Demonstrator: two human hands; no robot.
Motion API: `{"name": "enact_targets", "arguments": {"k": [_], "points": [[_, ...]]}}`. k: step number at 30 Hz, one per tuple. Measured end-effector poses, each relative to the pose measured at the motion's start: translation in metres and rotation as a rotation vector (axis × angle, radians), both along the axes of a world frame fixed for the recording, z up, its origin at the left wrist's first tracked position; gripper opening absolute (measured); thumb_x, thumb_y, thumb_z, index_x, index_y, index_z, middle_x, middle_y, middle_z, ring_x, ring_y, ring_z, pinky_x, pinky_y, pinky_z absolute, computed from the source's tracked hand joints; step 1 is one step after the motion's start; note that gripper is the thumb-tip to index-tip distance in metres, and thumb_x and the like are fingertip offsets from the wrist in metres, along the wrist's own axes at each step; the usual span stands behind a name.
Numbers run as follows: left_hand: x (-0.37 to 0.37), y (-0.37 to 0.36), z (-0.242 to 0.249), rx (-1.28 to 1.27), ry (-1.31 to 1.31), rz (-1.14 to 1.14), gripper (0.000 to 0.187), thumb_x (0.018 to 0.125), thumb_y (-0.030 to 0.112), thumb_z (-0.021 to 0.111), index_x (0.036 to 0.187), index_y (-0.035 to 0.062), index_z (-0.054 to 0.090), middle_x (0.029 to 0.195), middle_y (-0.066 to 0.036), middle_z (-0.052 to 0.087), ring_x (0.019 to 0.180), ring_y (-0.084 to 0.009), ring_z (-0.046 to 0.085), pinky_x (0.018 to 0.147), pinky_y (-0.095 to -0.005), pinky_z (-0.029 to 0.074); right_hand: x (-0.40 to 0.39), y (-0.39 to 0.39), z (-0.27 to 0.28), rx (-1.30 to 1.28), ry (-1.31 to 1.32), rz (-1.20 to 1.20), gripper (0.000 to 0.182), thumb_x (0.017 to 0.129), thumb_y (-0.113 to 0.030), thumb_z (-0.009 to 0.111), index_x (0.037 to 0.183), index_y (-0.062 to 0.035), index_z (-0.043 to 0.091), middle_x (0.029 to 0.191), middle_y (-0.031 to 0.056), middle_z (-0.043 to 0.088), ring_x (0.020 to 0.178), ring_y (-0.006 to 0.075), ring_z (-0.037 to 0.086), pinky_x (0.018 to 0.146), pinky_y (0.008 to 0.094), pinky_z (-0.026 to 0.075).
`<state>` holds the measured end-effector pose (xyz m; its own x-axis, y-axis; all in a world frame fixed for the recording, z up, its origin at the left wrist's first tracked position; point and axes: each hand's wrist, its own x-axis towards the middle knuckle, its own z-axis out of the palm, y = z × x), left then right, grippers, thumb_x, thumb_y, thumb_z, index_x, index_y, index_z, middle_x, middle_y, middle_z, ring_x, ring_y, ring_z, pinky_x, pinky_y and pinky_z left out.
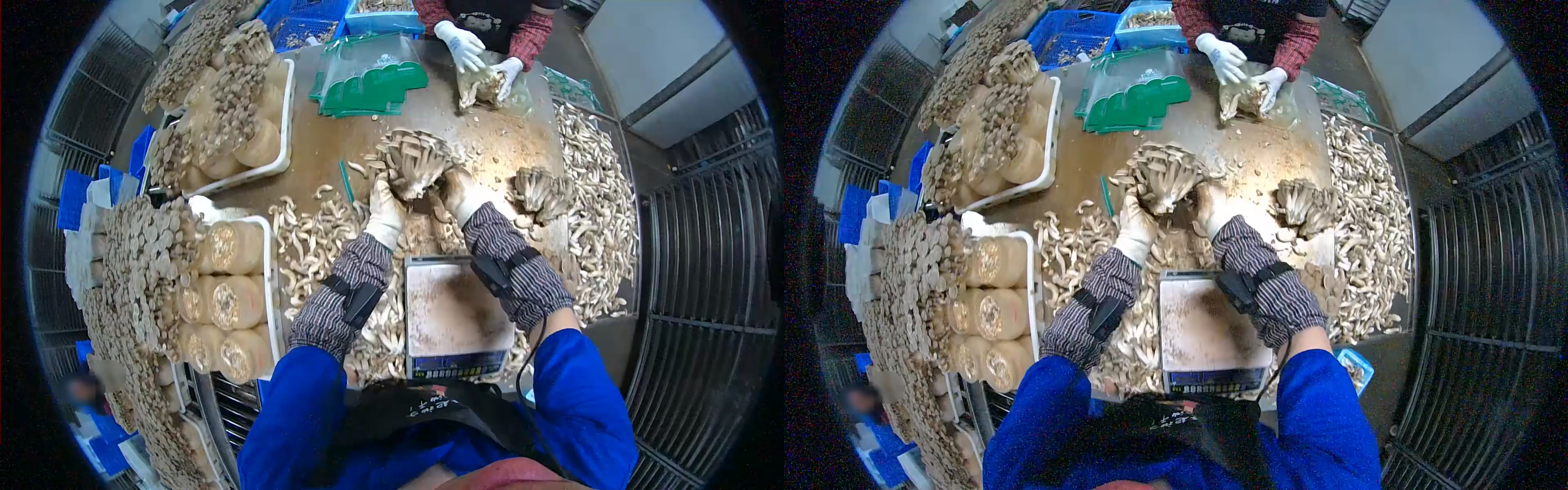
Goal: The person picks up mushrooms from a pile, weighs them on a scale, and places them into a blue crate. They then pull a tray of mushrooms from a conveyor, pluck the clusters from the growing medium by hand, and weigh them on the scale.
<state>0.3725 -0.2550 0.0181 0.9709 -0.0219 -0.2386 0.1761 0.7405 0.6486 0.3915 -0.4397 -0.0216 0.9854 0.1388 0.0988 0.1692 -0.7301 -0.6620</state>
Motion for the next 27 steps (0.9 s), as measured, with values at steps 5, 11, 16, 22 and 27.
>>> {"name": "enact_targets", "arguments": {"k": [5, 11, 16, 22, 27], "points": [[0.077, -0.028, -0.025, -0.133, 0.182, 0.067, 0.024, 0.099, 0.033, 0.045, 0.103, 0.0128, 0.057, 0.106, -0.010, 0.063, 0.098, -0.0304, 0.064, 0.085, -0.0530, 0.054, 0.093, -0.001, -0.070, 1.304, 0.350, -0.221, 0.025, 0.098, -0.016, 0.047, 0.117, -0.0062, 0.059, 0.106, 0.0087, 0.064, 0.095, 0.0218, 0.062, 0.079, 0.0336, 0.055], [0.131, -0.050, -0.077, 0.267, -0.111, 0.096, 0.028, 0.096, 0.022, 0.048, 0.123, 0.0146, 0.048, 0.114, -0.003, 0.055, 0.102, -0.0167, 0.055, 0.087, -0.0345, 0.048, 0.114, -0.040, -0.031, -0.102, -0.271, 0.056, 0.033, 0.087, -0.003, 0.057, 0.121, -0.0036, 0.058, 0.108, 0.0072, 0.064, 0.098, 0.0173, 0.061, 0.080, 0.0290, 0.052], [0.127, -0.078, -0.060, 0.490, -0.177, 0.285, 0.041, 0.093, 0.011, 0.052, 0.132, 0.0062, 0.041, 0.121, -0.006, 0.052, 0.108, -0.0190, 0.051, 0.097, -0.0333, 0.041, 0.132, -0.045, -0.067, 0.438, -0.061, 0.010, 0.025, 0.090, -0.012, 0.059, 0.114, -0.0048, 0.062, 0.104, 0.0065, 0.065, 0.093, 0.0203, 0.064, 0.079, 0.0309, 0.056], [0.122, -0.094, -0.046, 0.831, -0.259, 0.382, 0.050, 0.093, 0.012, 0.059, 0.133, -0.0054, 0.035, 0.122, -0.020, 0.056, 0.108, -0.0270, 0.055, 0.095, -0.0351, 0.044, 0.130, -0.067, -0.079, 1.378, 0.301, -0.554, 0.020, 0.096, -0.022, 0.056, 0.105, -0.0056, 0.064, 0.095, 0.0093, 0.065, 0.082, 0.0219, 0.065, 0.071, 0.0365, 0.059], [0.118, -0.118, -0.069, 1.227, -0.058, 0.178, 0.066, 0.084, 0.014, 0.067, 0.133, -0.0139, 0.033, 0.125, -0.031, 0.051, 0.115, -0.0386, 0.052, 0.103, -0.0395, 0.041, 0.071, -0.077, -0.011, 0.574, -0.194, -0.618, 0.029, 0.097, -0.022, 0.055, 0.113, 0.0014, 0.062, 0.094, 0.0101, 0.065, 0.086, 0.0245, 0.065, 0.076, 0.0363, 0.055]]}}
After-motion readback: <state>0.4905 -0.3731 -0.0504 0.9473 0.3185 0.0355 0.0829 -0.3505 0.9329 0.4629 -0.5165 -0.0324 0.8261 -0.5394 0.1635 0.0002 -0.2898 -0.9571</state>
